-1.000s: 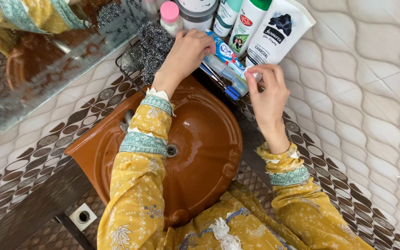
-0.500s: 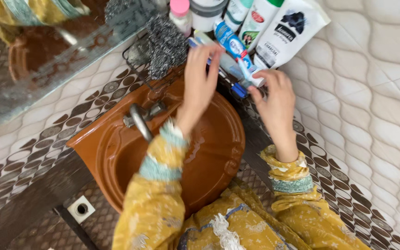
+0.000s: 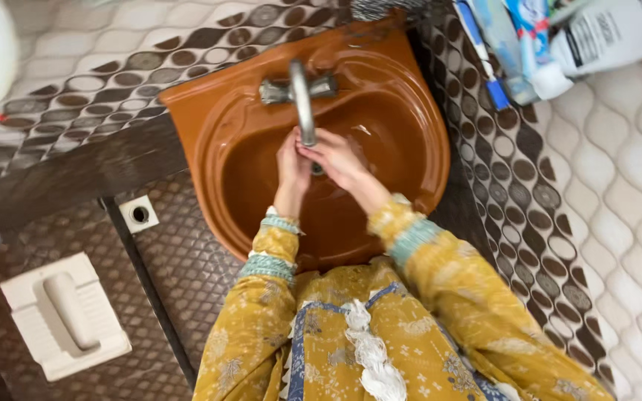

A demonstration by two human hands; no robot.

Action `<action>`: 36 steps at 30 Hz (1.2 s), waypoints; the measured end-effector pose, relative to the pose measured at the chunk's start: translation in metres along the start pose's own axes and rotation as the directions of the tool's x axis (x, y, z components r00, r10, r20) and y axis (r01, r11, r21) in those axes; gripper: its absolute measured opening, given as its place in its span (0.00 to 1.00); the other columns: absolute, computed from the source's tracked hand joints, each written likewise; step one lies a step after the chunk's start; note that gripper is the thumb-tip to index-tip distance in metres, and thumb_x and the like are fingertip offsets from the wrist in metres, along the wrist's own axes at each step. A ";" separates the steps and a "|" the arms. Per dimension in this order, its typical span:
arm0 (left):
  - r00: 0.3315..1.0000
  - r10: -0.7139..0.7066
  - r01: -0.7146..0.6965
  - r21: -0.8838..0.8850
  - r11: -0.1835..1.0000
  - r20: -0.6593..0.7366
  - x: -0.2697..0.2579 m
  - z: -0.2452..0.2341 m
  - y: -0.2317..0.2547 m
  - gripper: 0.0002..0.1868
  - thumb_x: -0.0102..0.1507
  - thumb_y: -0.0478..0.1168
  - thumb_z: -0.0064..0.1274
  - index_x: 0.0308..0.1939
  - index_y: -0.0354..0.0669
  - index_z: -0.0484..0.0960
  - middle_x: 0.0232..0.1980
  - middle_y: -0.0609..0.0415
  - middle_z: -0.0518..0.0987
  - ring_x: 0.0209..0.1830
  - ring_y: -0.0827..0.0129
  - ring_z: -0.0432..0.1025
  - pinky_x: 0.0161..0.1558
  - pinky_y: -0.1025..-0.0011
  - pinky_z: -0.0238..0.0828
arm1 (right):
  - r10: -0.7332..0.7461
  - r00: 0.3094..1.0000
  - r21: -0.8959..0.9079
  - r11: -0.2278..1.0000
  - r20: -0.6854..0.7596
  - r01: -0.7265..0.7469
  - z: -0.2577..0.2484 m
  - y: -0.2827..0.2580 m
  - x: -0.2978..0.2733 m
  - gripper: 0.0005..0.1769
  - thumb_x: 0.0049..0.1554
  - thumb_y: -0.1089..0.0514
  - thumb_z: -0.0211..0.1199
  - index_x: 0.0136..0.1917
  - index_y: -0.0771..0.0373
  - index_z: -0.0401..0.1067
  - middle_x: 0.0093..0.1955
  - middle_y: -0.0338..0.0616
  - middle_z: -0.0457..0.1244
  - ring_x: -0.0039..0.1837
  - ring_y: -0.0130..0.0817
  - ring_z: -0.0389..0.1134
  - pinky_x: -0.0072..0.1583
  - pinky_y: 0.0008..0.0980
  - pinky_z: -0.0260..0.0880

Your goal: The person scrubs a brown ceramic sink with a steel wool pad, rinses it, and then cleans a white plastic soap dish. They also handle toothbrushes and toothpaste tubes, applying toothpaste to a brush and placing items into a wall-mounted holder.

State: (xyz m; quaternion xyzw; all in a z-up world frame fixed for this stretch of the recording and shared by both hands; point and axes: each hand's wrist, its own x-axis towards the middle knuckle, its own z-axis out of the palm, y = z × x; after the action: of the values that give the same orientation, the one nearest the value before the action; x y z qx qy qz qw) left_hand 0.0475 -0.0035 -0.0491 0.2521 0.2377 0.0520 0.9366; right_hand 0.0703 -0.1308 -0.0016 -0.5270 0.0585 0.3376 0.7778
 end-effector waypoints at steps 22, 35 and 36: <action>0.986 -0.166 0.156 -0.215 0.964 -0.029 0.008 0.009 -0.028 0.11 0.70 0.40 0.40 0.41 0.35 0.74 0.31 0.45 0.80 0.27 0.56 0.76 0.35 0.56 0.79 | -0.116 0.993 0.358 0.928 0.009 0.105 0.001 0.033 0.005 0.09 0.63 0.68 0.57 0.57 0.68 0.71 0.55 0.40 0.69 0.59 0.28 0.69 0.63 0.26 0.70; 0.955 0.048 0.030 0.256 0.966 -0.293 0.028 -0.010 -0.043 0.17 0.74 0.50 0.43 0.51 0.40 0.78 0.44 0.51 0.79 0.39 0.67 0.73 0.38 0.68 0.73 | -0.271 0.961 -0.351 0.906 -0.053 0.236 -0.027 0.039 0.048 0.14 0.66 0.57 0.51 0.48 0.65 0.76 0.49 0.44 0.69 0.53 0.34 0.67 0.57 0.34 0.66; 0.951 0.047 0.027 0.233 0.972 -0.304 0.025 -0.011 -0.032 0.17 0.72 0.49 0.43 0.53 0.40 0.77 0.47 0.51 0.80 0.41 0.66 0.74 0.39 0.67 0.73 | -0.095 0.992 -0.039 0.995 -0.077 0.092 -0.030 0.037 0.059 0.14 0.65 0.56 0.51 0.45 0.63 0.75 0.45 0.43 0.67 0.50 0.34 0.66 0.54 0.34 0.65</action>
State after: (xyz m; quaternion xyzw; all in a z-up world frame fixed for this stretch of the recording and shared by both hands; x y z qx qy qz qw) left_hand 0.0638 -0.0210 -0.0838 0.3508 0.3838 0.0671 0.8515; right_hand 0.1019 -0.1212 -0.0699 -0.5558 0.0582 0.2806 0.7804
